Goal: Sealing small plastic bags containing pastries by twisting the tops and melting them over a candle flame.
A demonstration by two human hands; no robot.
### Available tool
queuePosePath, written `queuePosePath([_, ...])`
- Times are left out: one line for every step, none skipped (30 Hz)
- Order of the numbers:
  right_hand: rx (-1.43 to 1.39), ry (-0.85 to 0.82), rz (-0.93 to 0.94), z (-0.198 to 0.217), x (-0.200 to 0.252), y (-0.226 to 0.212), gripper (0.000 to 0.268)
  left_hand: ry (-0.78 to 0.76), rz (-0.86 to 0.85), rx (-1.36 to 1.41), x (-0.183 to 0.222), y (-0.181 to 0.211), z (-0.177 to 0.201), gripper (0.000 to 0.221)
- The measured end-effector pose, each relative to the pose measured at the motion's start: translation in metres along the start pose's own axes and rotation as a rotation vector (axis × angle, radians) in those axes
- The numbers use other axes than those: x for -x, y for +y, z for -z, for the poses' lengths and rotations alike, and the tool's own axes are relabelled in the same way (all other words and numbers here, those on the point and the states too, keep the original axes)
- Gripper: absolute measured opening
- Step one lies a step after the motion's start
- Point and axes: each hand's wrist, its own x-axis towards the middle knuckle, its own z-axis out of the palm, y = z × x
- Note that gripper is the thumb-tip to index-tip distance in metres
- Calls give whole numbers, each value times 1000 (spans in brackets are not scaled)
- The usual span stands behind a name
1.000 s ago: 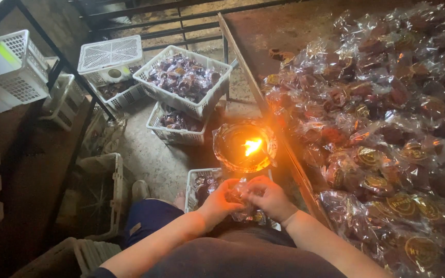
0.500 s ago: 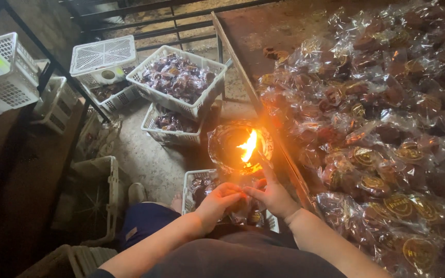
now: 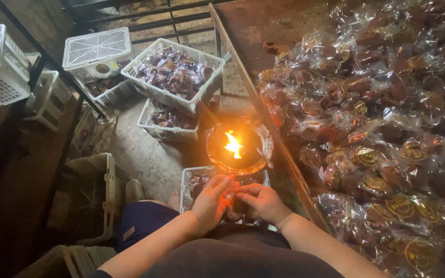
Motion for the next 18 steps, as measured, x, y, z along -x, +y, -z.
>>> queuePosePath([0,0,-3,3,-2,-2,26,1,3,1,-6,-2,3,34])
queuePosePath([33,62,-44,6,-4,-4,26,2,-43,64,-11,-3,7,21])
queuePosePath([67,123,-83,10,-8,-6,27,3,-92,127,-18,-4,10,12])
queuePosePath([68,122,-83,12,-6,-17,27,4,-92,129,-14,0,7,12])
queuePosePath([70,208,-196,14,-4,-27,37,54,-41,148,-9,2,5,26])
queuePosePath([71,294,-309,16,-2,-38,50,103,10,166,-4,5,3,45])
queuePosePath([74,293,-308,17,-5,-38,50,104,8,169,-2,5,2,45])
queuePosePath([114,295,-331,19,-7,-38,49,95,43,105,0,5,0,40])
queuePosePath([153,297,-356,21,-8,-37,49,87,79,40,4,4,-1,36])
queuePosePath([154,296,-356,20,-14,-27,49,88,79,41,-1,-3,4,36])
queuePosePath([154,300,-314,21,-21,-17,46,43,100,-11,-7,-8,8,40])
queuePosePath([154,305,-271,22,-28,-8,43,-2,121,-64,-12,-13,12,43])
queuePosePath([156,304,-266,22,-30,-7,43,-2,115,-63,-14,-16,12,43])
queuePosePath([150,304,-252,22,-31,-5,44,-41,136,-91,-15,-18,12,54])
queuePosePath([144,304,-237,22,-32,-4,46,-79,155,-119,-16,-20,13,66])
queuePosePath([146,303,-232,19,-28,-11,46,-79,150,-119,-18,-22,14,66])
queuePosePath([35,250,-229,16,-22,-17,41,-105,166,-153,-19,-25,16,67])
queuePosePath([-76,196,-225,13,-17,-22,35,-132,183,-187,-20,-28,17,69])
